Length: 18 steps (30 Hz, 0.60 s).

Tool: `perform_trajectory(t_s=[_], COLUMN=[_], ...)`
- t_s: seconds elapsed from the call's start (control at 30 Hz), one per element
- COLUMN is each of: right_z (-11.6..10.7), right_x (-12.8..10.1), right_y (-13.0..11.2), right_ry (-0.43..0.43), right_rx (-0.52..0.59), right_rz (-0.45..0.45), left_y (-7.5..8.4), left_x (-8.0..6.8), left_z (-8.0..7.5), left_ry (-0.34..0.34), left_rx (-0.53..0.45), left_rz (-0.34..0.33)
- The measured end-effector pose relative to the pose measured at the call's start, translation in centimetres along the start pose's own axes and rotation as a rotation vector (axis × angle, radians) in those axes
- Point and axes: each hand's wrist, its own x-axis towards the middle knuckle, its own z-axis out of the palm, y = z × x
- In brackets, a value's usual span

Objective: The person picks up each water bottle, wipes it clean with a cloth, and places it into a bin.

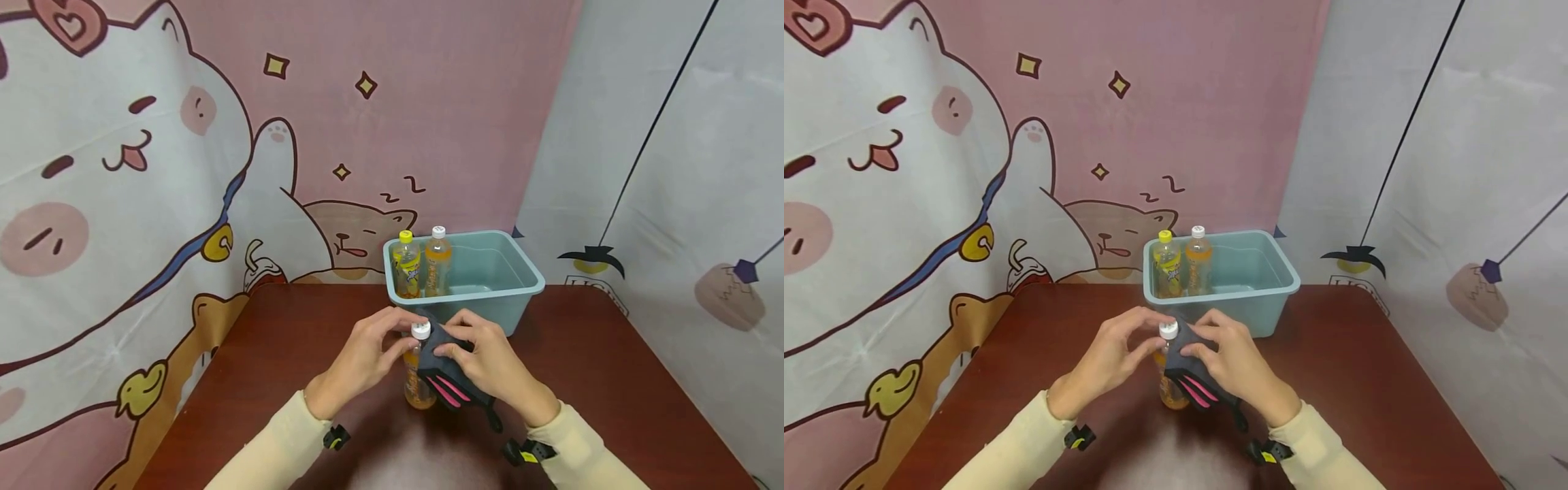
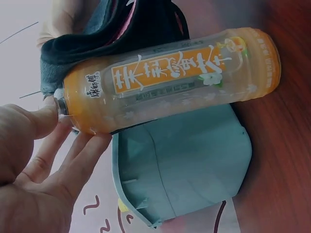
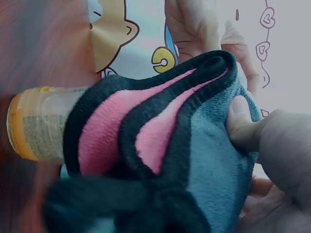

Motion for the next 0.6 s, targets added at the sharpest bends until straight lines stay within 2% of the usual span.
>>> perform_trajectory(t_s=[0.2, 0.6], right_z=[-0.1, 1.3], right_x=[-0.3, -2.3], right_y=[0.6, 3.7], right_ry=[-0.059, -0.303], right_rx=[-0.023, -0.085], right_rz=[-0.005, 0.044], left_y=[0.2, 0.2], left_x=[0.0, 0.1], left_z=[-0.2, -0.1], left_ry=[0.000, -0.003], left_rx=[-0.002, -0.015], left_rz=[0.010, 0.003])
